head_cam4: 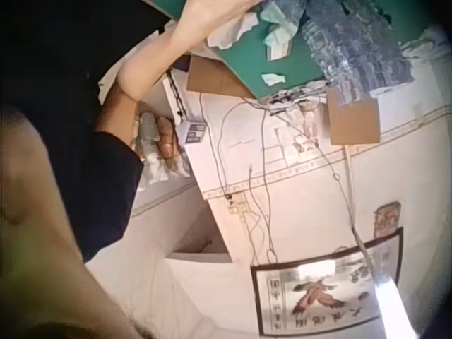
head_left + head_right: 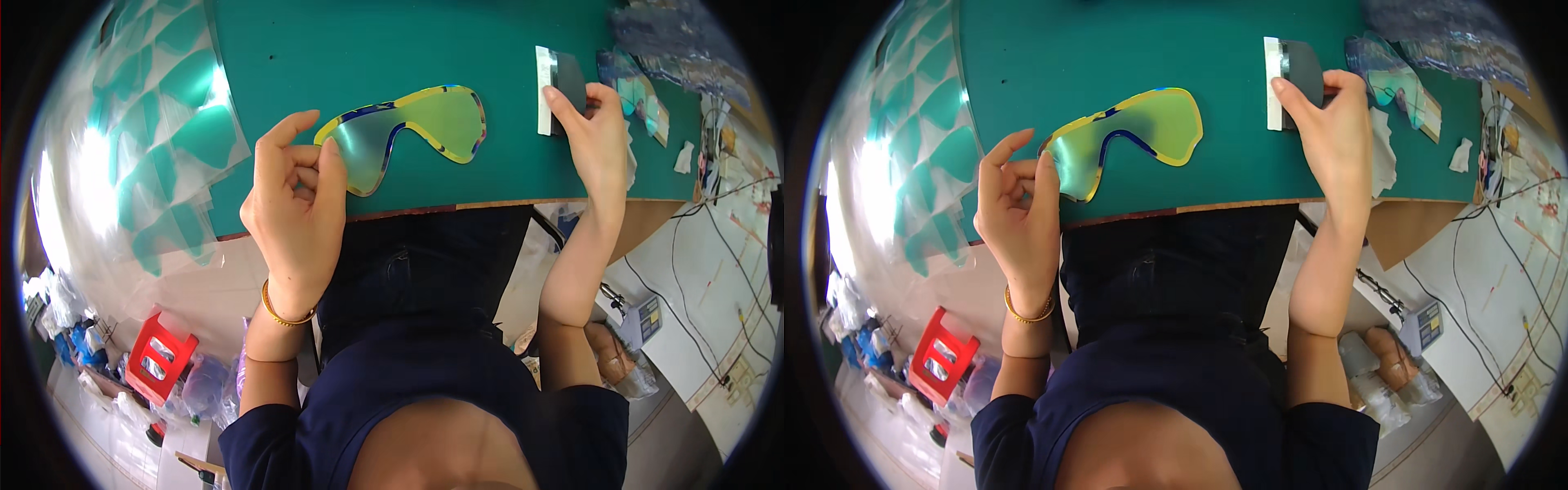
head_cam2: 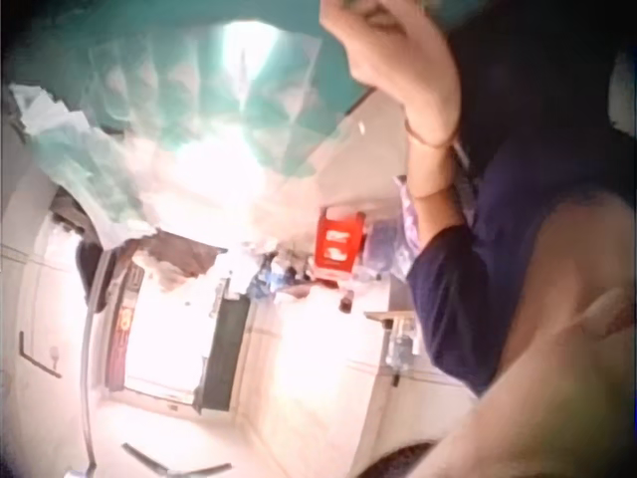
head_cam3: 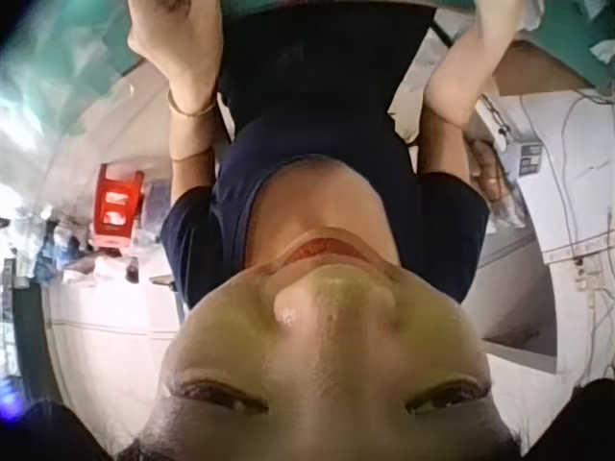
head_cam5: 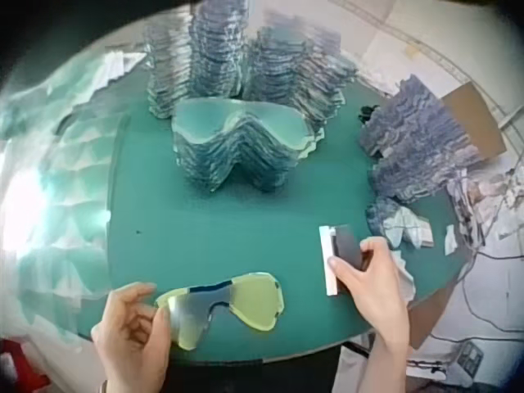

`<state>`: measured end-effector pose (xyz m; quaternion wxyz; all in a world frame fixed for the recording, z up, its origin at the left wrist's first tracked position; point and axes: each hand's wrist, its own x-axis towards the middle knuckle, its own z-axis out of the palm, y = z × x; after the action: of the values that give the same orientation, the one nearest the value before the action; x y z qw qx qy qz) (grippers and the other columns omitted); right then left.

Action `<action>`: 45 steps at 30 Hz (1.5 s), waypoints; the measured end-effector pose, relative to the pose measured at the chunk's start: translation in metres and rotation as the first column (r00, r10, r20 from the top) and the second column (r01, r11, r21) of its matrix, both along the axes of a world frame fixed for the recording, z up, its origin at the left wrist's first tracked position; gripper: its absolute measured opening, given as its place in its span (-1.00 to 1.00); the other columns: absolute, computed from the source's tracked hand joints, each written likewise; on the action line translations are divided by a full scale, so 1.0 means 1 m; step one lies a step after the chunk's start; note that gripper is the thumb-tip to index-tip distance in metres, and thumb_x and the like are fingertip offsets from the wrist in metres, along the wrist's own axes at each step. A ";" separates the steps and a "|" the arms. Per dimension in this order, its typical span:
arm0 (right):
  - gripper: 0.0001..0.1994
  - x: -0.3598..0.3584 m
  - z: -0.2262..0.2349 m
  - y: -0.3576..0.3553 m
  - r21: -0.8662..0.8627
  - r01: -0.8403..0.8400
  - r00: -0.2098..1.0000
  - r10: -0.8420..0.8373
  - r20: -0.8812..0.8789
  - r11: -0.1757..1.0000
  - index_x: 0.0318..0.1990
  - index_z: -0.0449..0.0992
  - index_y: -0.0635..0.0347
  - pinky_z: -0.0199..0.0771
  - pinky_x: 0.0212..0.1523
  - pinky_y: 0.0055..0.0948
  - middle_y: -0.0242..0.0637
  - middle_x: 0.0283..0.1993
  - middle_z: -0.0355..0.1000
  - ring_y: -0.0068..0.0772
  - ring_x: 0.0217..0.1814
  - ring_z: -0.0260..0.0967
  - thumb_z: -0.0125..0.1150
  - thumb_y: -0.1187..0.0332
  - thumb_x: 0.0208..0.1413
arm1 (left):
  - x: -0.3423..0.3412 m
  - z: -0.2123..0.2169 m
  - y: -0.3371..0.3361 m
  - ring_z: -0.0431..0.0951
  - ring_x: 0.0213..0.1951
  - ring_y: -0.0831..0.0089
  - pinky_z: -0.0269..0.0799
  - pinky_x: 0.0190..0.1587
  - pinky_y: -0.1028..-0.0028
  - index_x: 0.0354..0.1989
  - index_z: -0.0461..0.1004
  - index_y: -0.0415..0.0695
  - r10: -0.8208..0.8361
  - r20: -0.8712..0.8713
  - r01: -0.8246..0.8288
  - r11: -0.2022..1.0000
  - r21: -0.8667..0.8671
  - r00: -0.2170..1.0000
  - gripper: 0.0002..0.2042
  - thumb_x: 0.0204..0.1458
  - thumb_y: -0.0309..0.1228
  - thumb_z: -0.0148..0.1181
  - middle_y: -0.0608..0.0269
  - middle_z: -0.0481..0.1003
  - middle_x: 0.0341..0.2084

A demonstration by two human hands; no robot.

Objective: The person peels protective films and applies them onto goggle lenses by hand, smooths the films using a handheld squeegee tool, wipes the lenses with a cloth, and stacks them on the workbench.

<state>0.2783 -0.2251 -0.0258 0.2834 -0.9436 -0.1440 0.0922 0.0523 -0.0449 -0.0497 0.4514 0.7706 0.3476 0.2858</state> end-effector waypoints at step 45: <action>-0.55 -0.101 0.012 0.018 0.465 0.051 0.933 0.124 -0.339 0.884 0.27 0.26 0.36 0.20 -0.73 -0.65 -0.30 -0.57 0.45 -0.67 -0.73 0.24 0.13 0.42 0.27 | 0.000 0.002 -0.001 0.42 -0.58 0.75 0.30 -0.45 0.70 -0.02 0.44 -0.30 -0.005 -0.033 0.003 0.998 -0.063 0.999 -0.75 0.11 -0.59 0.20 0.32 0.53 -0.57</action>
<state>0.1775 -0.2068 -0.0136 0.5213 -0.8119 -0.1257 0.2310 0.0525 -0.0455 -0.0472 0.4701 0.7615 0.3622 0.2609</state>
